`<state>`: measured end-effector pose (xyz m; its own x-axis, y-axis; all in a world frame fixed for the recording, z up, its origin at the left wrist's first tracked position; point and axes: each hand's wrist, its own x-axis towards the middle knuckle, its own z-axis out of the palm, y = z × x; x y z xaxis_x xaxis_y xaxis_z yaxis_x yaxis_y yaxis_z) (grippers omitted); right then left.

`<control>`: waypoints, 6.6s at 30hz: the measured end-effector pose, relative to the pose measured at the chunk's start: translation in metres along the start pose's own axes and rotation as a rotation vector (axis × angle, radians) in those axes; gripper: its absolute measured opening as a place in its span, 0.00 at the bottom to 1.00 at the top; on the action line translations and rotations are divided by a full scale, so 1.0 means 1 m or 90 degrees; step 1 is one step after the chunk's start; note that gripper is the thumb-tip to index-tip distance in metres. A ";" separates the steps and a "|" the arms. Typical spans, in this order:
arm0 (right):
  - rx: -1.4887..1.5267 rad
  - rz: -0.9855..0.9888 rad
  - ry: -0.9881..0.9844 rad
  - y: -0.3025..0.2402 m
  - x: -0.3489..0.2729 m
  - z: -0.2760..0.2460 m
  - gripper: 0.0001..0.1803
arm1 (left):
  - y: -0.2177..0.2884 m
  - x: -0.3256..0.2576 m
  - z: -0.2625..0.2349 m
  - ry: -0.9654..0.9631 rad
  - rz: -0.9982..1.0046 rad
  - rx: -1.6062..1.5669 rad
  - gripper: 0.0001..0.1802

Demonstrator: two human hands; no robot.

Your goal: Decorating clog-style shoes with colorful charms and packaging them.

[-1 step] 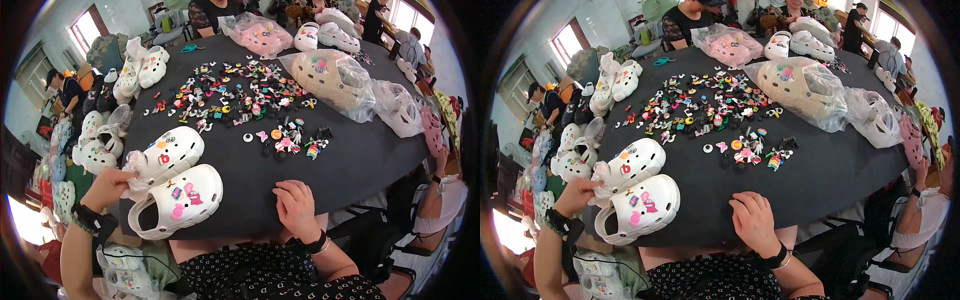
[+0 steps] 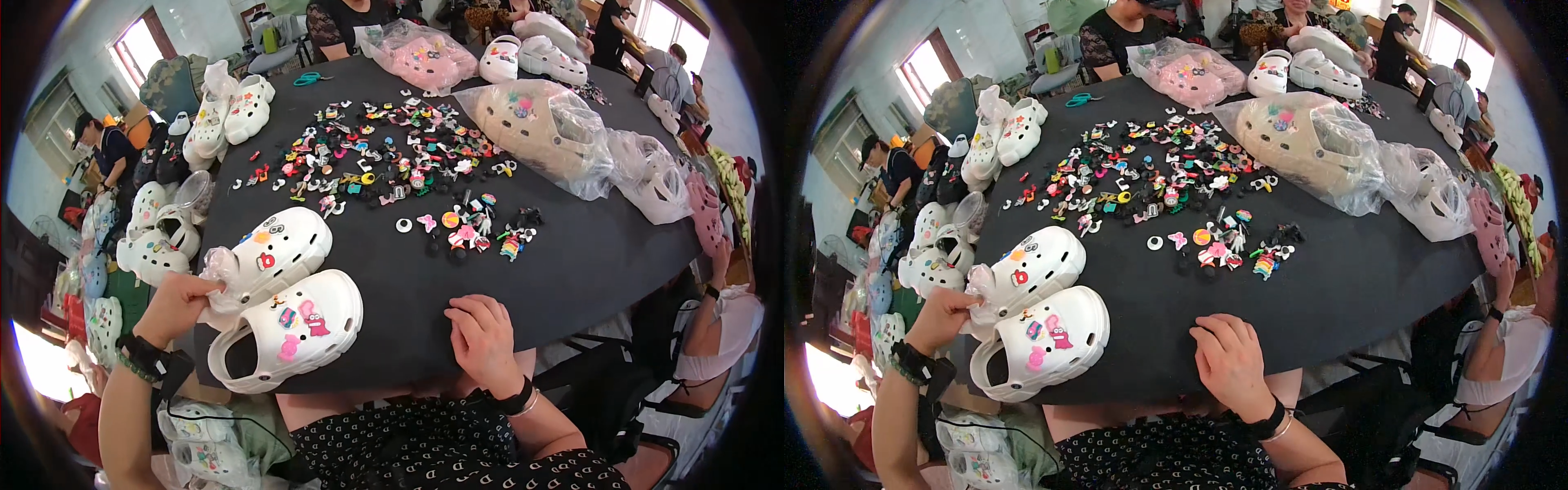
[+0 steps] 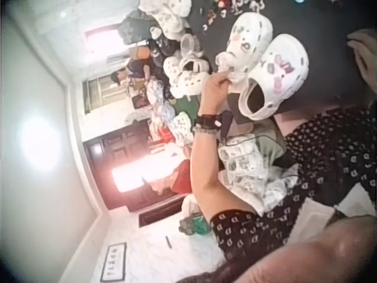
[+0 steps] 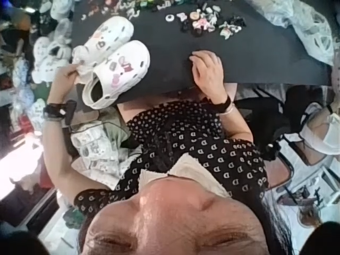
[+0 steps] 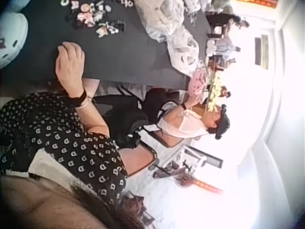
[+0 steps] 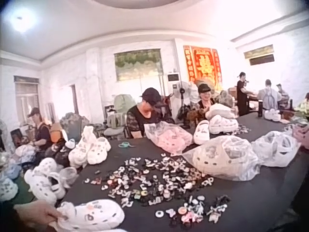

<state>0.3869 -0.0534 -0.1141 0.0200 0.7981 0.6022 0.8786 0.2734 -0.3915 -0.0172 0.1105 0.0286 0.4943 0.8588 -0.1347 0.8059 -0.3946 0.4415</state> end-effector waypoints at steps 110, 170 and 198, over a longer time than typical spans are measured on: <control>0.020 0.001 -0.025 0.003 -0.004 0.001 0.16 | 0.034 0.036 0.025 0.126 0.133 0.425 0.14; -0.096 0.085 -0.265 0.085 0.097 -0.013 0.15 | 0.085 -0.060 0.130 0.099 -0.202 -0.958 0.24; -0.115 -0.089 -0.232 0.054 0.129 0.005 0.15 | 0.096 -0.075 0.157 0.191 -0.134 -0.966 0.31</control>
<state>0.4347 0.0677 -0.0612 -0.2460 0.9067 0.3425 0.9312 0.3192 -0.1760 0.0740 -0.0433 -0.0577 0.1895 0.9583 -0.2138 -0.3125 0.2653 0.9121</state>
